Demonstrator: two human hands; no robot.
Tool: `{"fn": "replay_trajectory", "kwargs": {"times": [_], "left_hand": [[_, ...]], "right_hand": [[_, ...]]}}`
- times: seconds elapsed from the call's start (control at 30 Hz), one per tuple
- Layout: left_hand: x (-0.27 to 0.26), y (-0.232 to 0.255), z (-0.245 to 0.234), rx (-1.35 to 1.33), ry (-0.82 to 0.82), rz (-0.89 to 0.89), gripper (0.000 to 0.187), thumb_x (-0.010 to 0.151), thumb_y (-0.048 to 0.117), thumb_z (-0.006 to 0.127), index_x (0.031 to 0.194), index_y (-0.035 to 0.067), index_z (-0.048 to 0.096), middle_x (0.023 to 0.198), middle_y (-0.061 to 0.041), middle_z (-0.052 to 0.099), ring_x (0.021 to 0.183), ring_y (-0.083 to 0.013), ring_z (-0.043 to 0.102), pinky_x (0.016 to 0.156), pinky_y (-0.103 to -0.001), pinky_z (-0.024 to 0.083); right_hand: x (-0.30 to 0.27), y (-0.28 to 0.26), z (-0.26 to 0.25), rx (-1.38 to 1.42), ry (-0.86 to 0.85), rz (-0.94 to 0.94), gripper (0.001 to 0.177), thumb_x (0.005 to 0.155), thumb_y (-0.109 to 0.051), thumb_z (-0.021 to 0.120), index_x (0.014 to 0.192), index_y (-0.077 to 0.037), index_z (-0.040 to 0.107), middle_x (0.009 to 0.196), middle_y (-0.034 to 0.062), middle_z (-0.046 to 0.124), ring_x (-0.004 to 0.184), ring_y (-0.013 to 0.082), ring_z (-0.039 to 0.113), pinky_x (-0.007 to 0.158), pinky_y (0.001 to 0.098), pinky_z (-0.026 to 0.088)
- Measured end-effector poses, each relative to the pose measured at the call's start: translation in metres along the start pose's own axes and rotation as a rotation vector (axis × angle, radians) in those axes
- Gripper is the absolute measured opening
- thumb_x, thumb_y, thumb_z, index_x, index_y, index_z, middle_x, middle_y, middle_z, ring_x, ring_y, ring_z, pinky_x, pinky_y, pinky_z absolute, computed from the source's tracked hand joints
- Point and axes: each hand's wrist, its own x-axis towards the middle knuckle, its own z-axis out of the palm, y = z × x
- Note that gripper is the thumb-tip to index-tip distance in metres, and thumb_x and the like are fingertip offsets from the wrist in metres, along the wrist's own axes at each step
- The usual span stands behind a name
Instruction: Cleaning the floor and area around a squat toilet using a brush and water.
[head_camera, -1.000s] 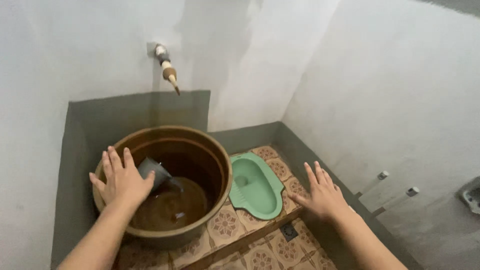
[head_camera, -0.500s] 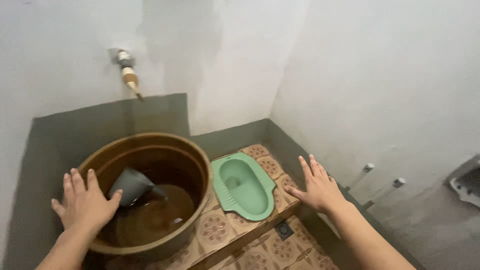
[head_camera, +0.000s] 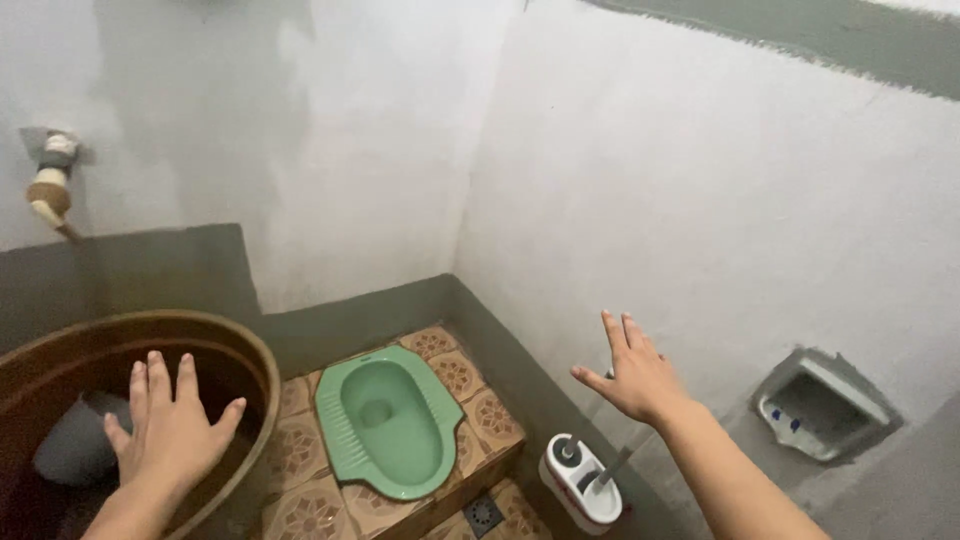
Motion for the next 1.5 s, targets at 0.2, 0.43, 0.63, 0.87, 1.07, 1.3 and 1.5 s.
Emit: {"fn": "replay_trajectory", "kwargs": {"times": [0.2,0.43,0.63,0.87,1.07,1.3,1.5], "left_hand": [[0.023,0.033,-0.015,-0.023,0.061,0.022,0.101,0.083,0.067,0.057,0.161,0.022,0.010,0.169,-0.009,-0.006,0.156,-0.0245,-0.011,0.117,-0.067,0.014],[0.090,0.067,-0.012,-0.085,0.318,0.175,0.106,0.079,0.068,0.059,0.159,0.013,0.016,0.168,-0.018,-0.002,0.156,-0.0315,-0.008,0.113,-0.071,0.018],[0.081,0.086,-0.061,-0.072,0.269,0.163,0.099,0.084,0.067,0.056,0.160,0.017,0.015,0.169,-0.015,-0.001,0.157,-0.0295,-0.005,0.115,-0.068,0.021],[0.056,0.079,-0.110,0.013,0.301,0.089,0.098,0.087,0.067,0.050,0.161,0.019,0.009,0.169,-0.011,-0.002,0.156,-0.0248,-0.003,0.120,-0.058,0.019],[0.006,0.070,-0.146,0.032,0.373,-0.016,0.094,0.089,0.066,0.048,0.161,0.020,0.006,0.169,-0.011,-0.005,0.155,-0.0232,-0.005,0.121,-0.057,0.016],[-0.035,0.089,-0.171,0.169,0.340,-0.147,0.092,0.092,0.066,0.044,0.162,0.025,0.000,0.169,-0.008,-0.011,0.154,-0.0214,-0.005,0.122,-0.055,0.013],[-0.046,0.116,-0.206,0.307,0.372,-0.184,0.094,0.089,0.068,0.045,0.160,0.026,0.000,0.168,-0.005,-0.012,0.153,-0.0198,-0.006,0.120,-0.053,0.013]], "right_hand": [[0.032,0.003,-0.021,0.031,0.056,-0.037,0.108,0.085,-0.075,0.057,0.164,-0.025,0.003,0.170,0.0135,0.010,0.155,0.0338,0.021,0.120,0.0596,0.029],[0.062,-0.004,-0.028,0.001,0.025,-0.020,0.104,0.088,-0.074,0.054,0.164,-0.026,0.001,0.170,0.0140,0.008,0.156,0.0335,0.018,0.123,0.0559,0.027],[0.096,-0.014,-0.028,0.048,0.026,-0.060,0.103,0.089,-0.073,0.054,0.163,-0.025,0.001,0.171,0.0122,0.007,0.157,0.0320,0.016,0.123,0.0559,0.027],[0.157,-0.050,-0.034,0.021,0.078,-0.206,0.104,0.089,-0.073,0.055,0.164,-0.025,0.002,0.170,0.0132,0.007,0.157,0.0322,0.016,0.123,0.0570,0.026],[0.184,-0.107,-0.060,0.037,0.115,-0.408,0.105,0.088,-0.073,0.055,0.164,-0.026,0.001,0.171,0.0115,0.007,0.156,0.0312,0.017,0.123,0.0570,0.027],[0.195,-0.115,-0.076,0.012,0.139,-0.517,0.104,0.089,-0.073,0.055,0.164,-0.025,0.001,0.171,0.0111,0.006,0.156,0.0308,0.016,0.123,0.0594,0.025],[0.236,-0.099,-0.073,0.067,0.102,-0.484,0.103,0.089,-0.073,0.056,0.165,-0.024,0.007,0.171,0.0120,0.010,0.157,0.0308,0.019,0.123,0.0588,0.028]]}}
